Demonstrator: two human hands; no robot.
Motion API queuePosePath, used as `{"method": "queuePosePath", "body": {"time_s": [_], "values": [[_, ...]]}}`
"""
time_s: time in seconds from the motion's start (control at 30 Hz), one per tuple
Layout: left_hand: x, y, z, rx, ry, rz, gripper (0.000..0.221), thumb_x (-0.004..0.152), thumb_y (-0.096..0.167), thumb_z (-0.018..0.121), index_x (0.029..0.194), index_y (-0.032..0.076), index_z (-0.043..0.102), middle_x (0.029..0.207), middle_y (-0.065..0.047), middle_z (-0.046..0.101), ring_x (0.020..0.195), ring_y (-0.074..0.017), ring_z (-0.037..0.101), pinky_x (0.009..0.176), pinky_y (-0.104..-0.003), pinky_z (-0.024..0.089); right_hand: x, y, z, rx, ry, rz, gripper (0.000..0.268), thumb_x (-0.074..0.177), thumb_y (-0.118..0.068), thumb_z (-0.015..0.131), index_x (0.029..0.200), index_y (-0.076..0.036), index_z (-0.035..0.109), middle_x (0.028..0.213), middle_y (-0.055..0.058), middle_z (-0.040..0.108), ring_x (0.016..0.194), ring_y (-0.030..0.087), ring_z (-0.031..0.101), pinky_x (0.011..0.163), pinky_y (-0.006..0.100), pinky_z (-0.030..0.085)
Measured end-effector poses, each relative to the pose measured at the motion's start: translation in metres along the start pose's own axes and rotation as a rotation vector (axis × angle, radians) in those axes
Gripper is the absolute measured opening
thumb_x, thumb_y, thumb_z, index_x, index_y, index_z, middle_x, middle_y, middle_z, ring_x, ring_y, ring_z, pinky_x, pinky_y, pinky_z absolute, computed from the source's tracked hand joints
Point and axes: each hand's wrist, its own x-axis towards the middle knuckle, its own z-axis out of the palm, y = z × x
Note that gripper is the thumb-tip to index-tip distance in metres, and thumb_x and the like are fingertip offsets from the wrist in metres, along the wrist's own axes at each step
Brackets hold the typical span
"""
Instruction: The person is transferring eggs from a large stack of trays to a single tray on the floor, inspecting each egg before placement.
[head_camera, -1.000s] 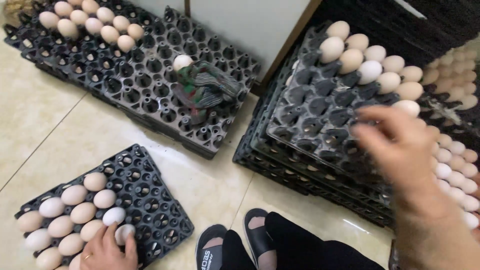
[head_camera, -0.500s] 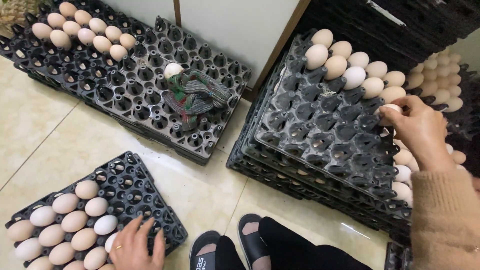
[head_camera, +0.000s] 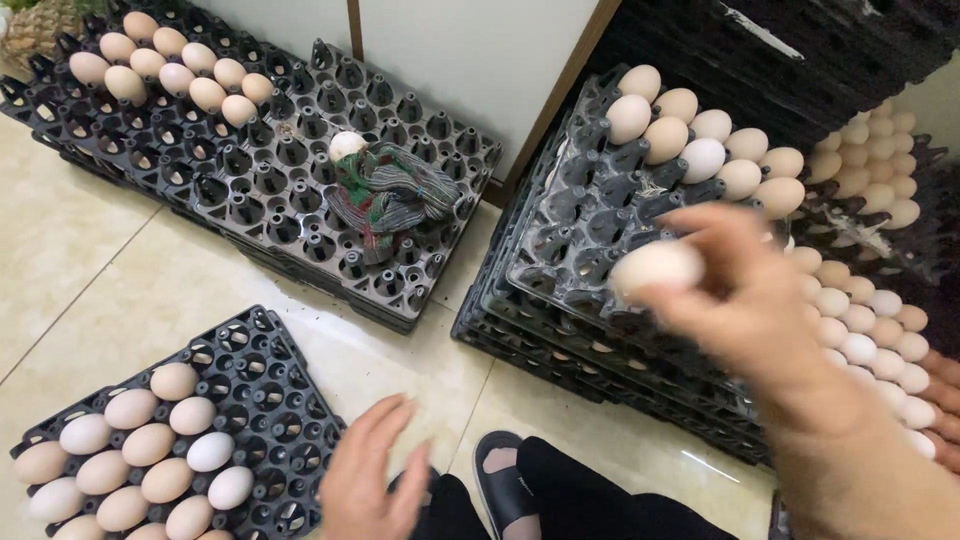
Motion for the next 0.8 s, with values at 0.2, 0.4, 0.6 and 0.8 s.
{"method": "queuePosePath", "body": {"time_s": [0.2,0.4,0.6,0.8], "values": [[0.047,0.045,0.000,-0.093,-0.103,0.110,0.068,0.073,0.020,0.084,0.136,0.009,0.060,0.138,-0.014,0.063,0.117,-0.0286,0.070,0.095,-0.037,0.057,-0.010,-0.046,0.093,-0.088,-0.375,-0.397,0.060,0.068,-0.020,0.081,0.125,-0.007,0.064,0.091,0.004,0.079,0.062,0.014,0.074,0.051,0.026,0.059],[0.046,0.041,-0.007,-0.090,-0.082,-0.001,0.063,0.068,0.010,0.076,0.129,0.008,0.061,0.125,-0.009,0.070,0.105,-0.0268,0.071,0.088,-0.036,0.056,-0.025,-0.056,0.135,0.032,-0.547,-0.448,0.060,0.071,-0.025,0.075,0.127,-0.007,0.062,0.102,0.006,0.077,0.068,0.022,0.074,0.057,0.030,0.059],[0.013,0.032,-0.018,-0.132,-0.112,-0.093,0.055,0.074,0.015,0.072,0.126,0.005,0.059,0.123,-0.014,0.066,0.107,-0.0336,0.067,0.091,-0.040,0.054,-0.043,-0.038,0.159,-0.017,-0.723,-0.530,0.068,0.074,-0.033,0.077,0.136,-0.011,0.059,0.108,0.006,0.077,0.076,0.025,0.077,0.060,0.034,0.058],[-0.059,-0.023,-0.040,0.088,0.034,-0.285,0.046,0.075,0.017,0.078,0.117,0.005,0.062,0.116,-0.009,0.070,0.099,-0.0291,0.069,0.086,-0.036,0.054,-0.035,-0.045,0.149,-0.193,-0.739,-0.279,0.076,0.073,-0.022,0.083,0.145,-0.018,0.059,0.084,-0.003,0.077,0.049,0.011,0.066,0.043,0.027,0.051]]}}
